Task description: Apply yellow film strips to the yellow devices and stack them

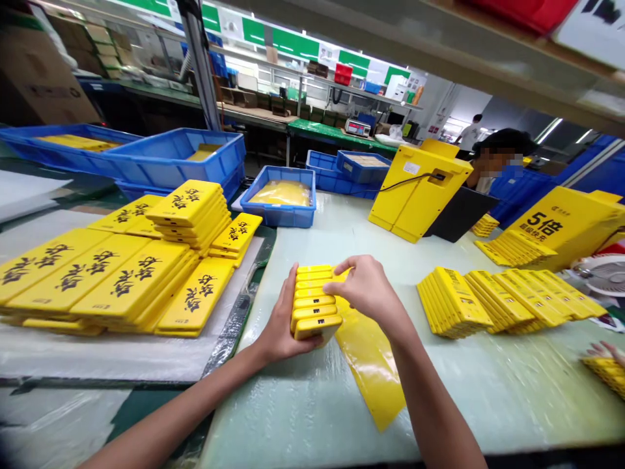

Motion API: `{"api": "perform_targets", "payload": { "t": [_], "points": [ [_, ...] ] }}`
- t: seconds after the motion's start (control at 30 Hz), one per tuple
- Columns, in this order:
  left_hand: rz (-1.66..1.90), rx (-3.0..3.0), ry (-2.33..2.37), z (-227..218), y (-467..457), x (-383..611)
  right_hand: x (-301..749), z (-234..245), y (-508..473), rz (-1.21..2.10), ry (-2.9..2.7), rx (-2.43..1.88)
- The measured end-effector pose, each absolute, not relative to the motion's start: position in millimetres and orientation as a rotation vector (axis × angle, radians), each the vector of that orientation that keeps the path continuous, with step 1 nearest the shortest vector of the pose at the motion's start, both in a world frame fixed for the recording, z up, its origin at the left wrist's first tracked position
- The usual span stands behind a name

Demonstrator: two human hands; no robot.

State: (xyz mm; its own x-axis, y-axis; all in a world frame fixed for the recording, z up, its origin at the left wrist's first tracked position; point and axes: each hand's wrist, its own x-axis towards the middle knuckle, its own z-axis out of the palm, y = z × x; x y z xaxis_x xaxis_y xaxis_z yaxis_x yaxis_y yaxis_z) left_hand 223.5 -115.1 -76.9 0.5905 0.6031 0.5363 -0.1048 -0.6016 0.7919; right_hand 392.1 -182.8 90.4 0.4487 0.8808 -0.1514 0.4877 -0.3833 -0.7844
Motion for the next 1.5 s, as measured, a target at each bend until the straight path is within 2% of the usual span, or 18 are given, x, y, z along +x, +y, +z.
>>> {"api": "perform_targets", "payload": {
  "t": [0.17,0.23,0.37,0.6,0.8,1.13,1.37,1.5],
  "points": [
    [1.056,1.987,0.424,-76,-112,222,417,70,-180,0.999,-1.177,-1.815],
    [1.048,1.994,0.436,-74,-111,221,435,54,-181,0.838,-1.138,-1.875],
    [1.060,2.006,0.436,-74,-110,221,471,12,-185,0.340,-1.041,-2.263],
    [1.029,1.999,0.470,-73,-110,220,467,-42,-184,0.304,-1.062,-2.558],
    [1.013,2.009,0.469,-70,-111,219,451,-42,-175,0.227,-1.117,-2.709],
    [1.011,1.966,0.450,-71,-116,219,467,-50,-173,0.243,-1.114,-2.669],
    [1.036,1.991,0.420,-77,-116,219,469,-55,-193,0.302,-0.936,-2.375],
    [1.051,1.987,0.416,-77,-116,219,484,-22,-213,0.455,-0.827,-2.086]
  ]
}}
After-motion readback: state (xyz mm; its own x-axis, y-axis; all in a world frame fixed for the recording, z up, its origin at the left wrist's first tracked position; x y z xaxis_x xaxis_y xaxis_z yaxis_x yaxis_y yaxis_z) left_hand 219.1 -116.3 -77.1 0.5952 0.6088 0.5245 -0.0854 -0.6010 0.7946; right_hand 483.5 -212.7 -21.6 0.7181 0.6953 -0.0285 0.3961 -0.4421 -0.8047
